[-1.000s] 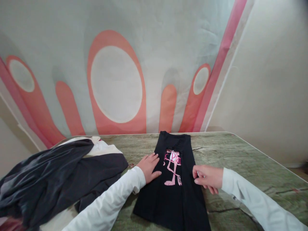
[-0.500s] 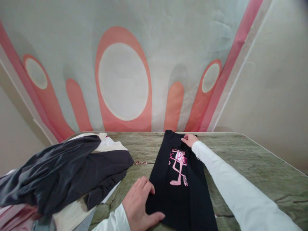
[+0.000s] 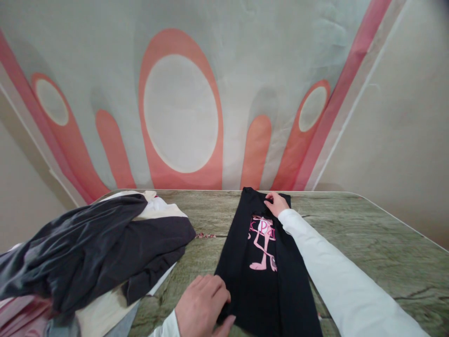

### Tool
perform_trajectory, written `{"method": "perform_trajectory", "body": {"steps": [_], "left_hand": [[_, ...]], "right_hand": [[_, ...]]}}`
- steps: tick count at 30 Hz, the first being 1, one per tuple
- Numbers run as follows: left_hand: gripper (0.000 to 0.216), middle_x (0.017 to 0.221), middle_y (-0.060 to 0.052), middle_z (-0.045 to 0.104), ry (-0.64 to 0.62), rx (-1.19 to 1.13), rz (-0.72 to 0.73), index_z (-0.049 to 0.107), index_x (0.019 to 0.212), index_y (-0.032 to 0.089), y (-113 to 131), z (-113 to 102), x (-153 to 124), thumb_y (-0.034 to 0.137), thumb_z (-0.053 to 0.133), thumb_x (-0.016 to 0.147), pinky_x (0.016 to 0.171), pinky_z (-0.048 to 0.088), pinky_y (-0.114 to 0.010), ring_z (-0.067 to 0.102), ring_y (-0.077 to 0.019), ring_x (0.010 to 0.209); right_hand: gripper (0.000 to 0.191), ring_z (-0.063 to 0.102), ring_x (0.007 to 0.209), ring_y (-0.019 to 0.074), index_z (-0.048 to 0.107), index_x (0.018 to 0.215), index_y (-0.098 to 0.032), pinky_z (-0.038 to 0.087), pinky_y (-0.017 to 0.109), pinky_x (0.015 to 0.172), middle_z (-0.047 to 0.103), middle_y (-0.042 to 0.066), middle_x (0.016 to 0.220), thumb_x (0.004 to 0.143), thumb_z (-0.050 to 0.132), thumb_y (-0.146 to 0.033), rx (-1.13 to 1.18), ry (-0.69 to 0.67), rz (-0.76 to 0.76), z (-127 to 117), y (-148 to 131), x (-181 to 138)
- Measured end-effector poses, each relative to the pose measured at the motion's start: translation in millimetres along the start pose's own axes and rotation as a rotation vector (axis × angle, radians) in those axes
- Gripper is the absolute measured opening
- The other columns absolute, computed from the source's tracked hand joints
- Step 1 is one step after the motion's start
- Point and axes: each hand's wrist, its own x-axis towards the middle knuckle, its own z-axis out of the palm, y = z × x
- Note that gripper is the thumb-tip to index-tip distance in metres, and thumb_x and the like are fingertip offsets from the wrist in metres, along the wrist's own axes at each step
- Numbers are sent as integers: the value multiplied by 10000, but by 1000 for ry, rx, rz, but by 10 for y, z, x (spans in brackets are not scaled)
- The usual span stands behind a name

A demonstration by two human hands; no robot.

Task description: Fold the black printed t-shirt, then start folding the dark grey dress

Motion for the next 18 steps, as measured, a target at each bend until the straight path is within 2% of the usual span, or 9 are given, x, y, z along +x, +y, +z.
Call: {"method": "perform_trajectory", "body": {"steps": [3,10,15,18], "left_hand": [[32,716,-17,553,103,47,85,525,720,191,9,-5,-16,196,501,699,588,390,-279,499,-159,641],[105,706,-16,585,158,57,164,560,749,186,161,-199,128,170,457,764,616,425,-275,543,-139,655],[148,775,-29,615,85,-19,181,574,793,212,110,-82,126,218,426,792,642,439,-283,565,-150,713],[221,838,-52,618,51,-88,205,580,841,208,82,13,88,363,425,808,669,453,-310,568,-177,763]], "right_hand": [[151,571,741,161,512,827,-210,430,305,714,611,15,787,681,532,-241,71,58,-20,-5,-2,-4],[244,580,803,172,483,925,-182,449,319,727,612,59,870,707,492,-290,204,173,32,61,86,64],[266,586,817,175,473,949,-158,452,314,733,616,89,887,726,468,-302,237,206,117,101,194,93],[262,590,792,181,488,923,-156,449,325,733,621,84,859,714,486,-314,233,193,149,114,222,88]]}}
